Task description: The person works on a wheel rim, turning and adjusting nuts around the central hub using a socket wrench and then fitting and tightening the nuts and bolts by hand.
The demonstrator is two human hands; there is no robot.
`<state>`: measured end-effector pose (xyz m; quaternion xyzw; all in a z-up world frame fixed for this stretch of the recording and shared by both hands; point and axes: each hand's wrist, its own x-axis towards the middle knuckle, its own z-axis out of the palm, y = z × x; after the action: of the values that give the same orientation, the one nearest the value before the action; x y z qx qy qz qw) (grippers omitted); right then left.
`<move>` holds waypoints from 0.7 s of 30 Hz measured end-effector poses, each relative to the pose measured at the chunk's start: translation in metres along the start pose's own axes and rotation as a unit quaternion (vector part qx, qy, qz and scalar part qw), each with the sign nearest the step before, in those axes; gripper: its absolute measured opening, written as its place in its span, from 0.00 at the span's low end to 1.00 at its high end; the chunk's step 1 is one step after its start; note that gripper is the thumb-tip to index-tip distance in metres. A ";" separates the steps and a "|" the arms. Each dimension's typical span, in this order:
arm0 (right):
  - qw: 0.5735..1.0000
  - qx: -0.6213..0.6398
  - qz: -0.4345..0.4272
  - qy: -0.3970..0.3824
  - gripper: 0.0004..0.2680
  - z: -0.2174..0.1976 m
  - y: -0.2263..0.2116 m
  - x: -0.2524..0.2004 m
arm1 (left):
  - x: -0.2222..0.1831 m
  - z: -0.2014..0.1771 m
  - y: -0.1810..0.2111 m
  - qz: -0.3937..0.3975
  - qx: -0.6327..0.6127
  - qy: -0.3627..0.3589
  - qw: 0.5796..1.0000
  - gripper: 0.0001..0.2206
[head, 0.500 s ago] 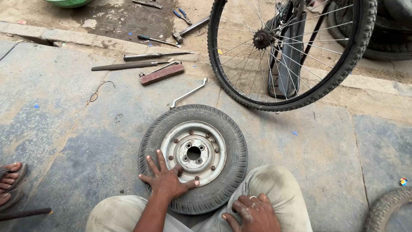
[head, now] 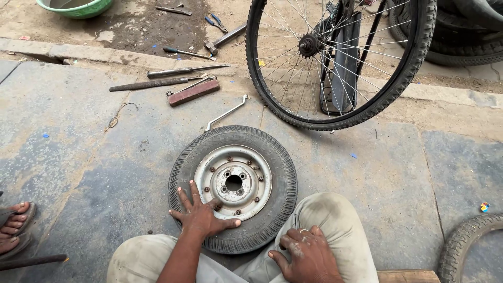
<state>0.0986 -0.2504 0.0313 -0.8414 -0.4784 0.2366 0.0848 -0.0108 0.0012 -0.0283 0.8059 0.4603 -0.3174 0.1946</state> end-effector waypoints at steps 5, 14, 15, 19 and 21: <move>1.000 -0.004 0.001 0.001 0.16 0.001 0.000 -0.002 | 0.004 -0.003 -0.006 0.023 0.050 0.028 0.998 0.57; 0.999 -0.007 -0.007 -0.036 0.18 0.024 0.021 0.005 | -0.002 -0.007 -0.007 0.011 0.000 0.009 1.000 0.52; 0.999 -0.008 -0.013 -0.042 0.18 0.031 0.030 0.012 | 0.000 -0.009 -0.006 0.009 -0.017 0.009 1.000 0.53; 0.997 -0.003 -0.053 0.048 0.17 0.080 0.063 0.039 | 0.012 -0.001 0.002 -0.033 -0.092 -0.007 0.995 0.46; 0.999 0.015 -0.019 0.032 0.16 0.101 0.076 0.055 | 0.025 0.005 0.004 -0.046 -0.109 -0.013 0.993 0.41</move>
<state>0.1325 -0.2522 -0.1022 -0.8381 -0.4876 0.2149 0.1171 0.0000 0.0119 -0.0489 0.7534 0.5266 -0.2845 0.2724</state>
